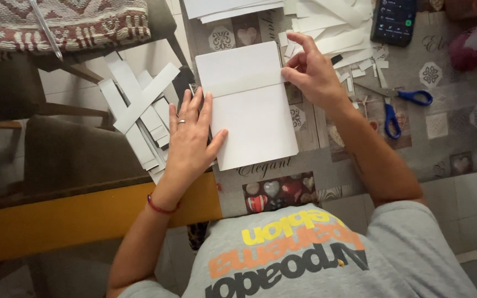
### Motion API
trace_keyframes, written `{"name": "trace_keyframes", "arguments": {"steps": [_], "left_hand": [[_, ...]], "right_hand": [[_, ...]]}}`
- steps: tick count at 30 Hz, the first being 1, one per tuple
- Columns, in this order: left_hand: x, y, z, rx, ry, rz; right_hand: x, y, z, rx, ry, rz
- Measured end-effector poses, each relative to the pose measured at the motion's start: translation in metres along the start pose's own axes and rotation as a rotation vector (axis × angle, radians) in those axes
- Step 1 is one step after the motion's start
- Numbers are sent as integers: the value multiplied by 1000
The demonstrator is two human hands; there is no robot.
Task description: The person is cutting black paper strips and adhering them to white cardstock to prepare sheets for a printing or stationery project.
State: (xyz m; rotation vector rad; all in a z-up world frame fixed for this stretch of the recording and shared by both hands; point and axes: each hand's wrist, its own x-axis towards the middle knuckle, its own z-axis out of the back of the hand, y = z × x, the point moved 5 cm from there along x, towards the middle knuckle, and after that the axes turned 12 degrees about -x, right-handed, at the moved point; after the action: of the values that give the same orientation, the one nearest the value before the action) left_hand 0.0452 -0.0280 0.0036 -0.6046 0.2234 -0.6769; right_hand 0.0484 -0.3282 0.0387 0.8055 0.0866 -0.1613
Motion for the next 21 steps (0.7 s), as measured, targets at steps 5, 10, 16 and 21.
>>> {"name": "trace_keyframes", "arguments": {"steps": [5,10,16,21], "left_hand": [[0,-1,2,-23,11,17],[-5,-25,18,-4,-57,-23],[-5,-98,32,-719,-60,-233],[22,-136,6,-1523,30,-31]], "right_hand": [[-2,1,0,-11,-11,5],[-15,13,12,43,-53,20],[-71,22,22,540,-148,225],[-133,12,-16,579,-439,192]]}}
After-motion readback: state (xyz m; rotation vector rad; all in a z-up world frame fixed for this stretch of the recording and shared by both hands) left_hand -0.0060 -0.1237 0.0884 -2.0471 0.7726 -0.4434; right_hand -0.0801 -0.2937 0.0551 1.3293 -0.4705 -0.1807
